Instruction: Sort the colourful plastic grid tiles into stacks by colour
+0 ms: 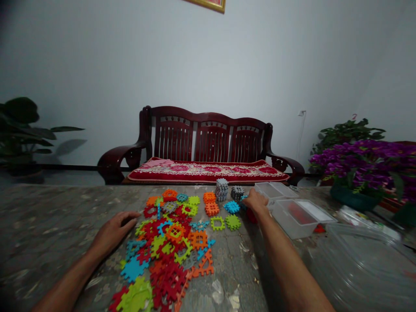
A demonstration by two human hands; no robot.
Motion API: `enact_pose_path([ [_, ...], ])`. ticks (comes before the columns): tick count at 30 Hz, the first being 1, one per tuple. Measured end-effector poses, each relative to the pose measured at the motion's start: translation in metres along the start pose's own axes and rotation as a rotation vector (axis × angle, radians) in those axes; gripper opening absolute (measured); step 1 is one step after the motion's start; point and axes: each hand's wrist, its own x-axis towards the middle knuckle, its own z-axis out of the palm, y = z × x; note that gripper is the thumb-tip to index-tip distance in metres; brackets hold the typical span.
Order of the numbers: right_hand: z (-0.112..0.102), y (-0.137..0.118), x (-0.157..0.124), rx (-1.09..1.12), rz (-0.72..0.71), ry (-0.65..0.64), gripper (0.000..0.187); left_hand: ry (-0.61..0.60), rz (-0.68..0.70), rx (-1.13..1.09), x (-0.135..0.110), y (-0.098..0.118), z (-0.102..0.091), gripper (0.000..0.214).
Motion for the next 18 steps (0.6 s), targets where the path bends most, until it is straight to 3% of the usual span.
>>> enact_pose_path([
  [12, -0.001, 0.002, -0.001, 0.000, 0.016, -0.058, 0.046, -0.016, 0.007, 0.014, -0.001, -0.004, 0.003, 0.036],
  [15, -0.006, 0.000, -0.008, -0.024, -0.009, 0.030, 0.048, -0.021, 0.000, 0.010, -0.002, 0.000, 0.001, 0.032],
  [18, -0.010, -0.012, -0.027, 0.034, -0.149, 0.186, 0.051, -0.024, 0.003, 0.007, -0.003, 0.003, 0.000, 0.032],
])
